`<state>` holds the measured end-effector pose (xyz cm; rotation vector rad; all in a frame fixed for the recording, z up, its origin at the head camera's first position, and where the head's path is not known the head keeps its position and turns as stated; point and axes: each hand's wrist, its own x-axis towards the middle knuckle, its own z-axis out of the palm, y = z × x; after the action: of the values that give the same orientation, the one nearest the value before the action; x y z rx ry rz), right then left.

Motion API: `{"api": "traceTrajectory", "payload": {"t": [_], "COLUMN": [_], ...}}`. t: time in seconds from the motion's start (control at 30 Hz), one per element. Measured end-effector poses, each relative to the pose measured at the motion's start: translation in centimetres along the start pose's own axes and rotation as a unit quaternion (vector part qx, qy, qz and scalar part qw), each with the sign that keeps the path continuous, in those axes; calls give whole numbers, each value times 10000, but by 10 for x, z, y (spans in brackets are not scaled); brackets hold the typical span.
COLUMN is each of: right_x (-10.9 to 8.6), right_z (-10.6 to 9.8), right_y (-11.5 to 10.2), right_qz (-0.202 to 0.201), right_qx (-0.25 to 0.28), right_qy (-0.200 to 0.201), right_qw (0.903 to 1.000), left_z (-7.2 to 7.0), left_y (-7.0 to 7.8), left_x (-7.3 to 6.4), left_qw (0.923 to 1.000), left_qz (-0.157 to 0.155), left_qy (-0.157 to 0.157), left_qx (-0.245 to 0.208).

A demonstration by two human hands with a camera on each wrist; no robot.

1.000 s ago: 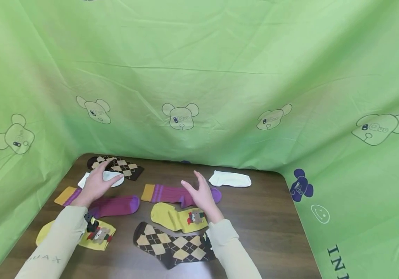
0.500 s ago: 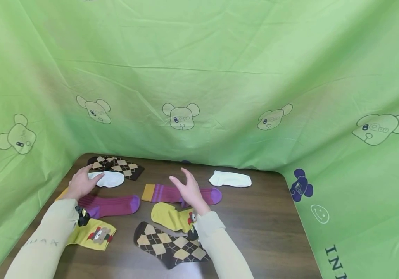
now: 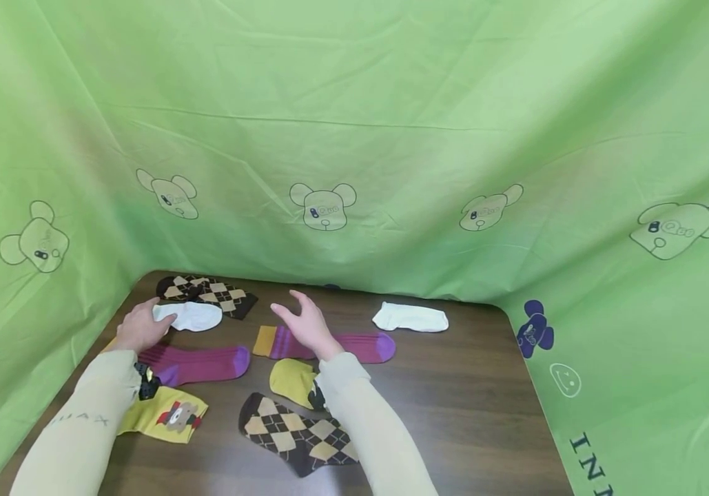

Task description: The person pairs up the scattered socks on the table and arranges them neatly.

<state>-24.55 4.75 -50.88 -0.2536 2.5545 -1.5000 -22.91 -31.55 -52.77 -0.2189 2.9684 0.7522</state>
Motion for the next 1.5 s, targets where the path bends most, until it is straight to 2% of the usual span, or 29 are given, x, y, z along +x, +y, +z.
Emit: {"api": "traceTrajectory", "payload": {"t": [0.13, 0.33, 0.53, 0.87, 0.97, 1.13, 1.23, 1.37, 1.5], "right_x": [3, 4, 1, 1, 1, -3, -5, -5, -4], "right_z": [12, 31, 40, 47, 52, 62, 65, 71, 76], "right_y": [-7, -12, -18, -17, -14, -14, -14, -13, -13], "right_qz": [-37, -54, 50, 28, -41, -83, -112, -127, -100], "right_qx": [-122, -181, -305, -580, -696, -887, -923, -1010, -1086], "right_qy": [-179, -391, -520, -521, -595, -854, -949, -1107, -1327], "right_qw": [9998, 9991, 9982, 9970, 9958, 9924, 9911, 9886, 9851], "left_z": [1, 9, 16, 27, 31, 37, 38, 40, 43], "left_y": [5, 10, 17, 27, 25, 14, 10, 8, 6], "left_x": [-2, -1, -2, -3, -3, -2, 0, 2, 3], "left_qw": [9998, 9965, 9962, 9965, 9972, 9989, 9995, 9991, 9985], "left_qz": [66, 358, 372, 619, 699, 369, 107, -91, -194], "left_qy": [-90, -464, -617, -558, -257, 300, 276, 213, 380], "left_qx": [164, 599, 489, 108, -11, -15, 139, 365, 333]}}
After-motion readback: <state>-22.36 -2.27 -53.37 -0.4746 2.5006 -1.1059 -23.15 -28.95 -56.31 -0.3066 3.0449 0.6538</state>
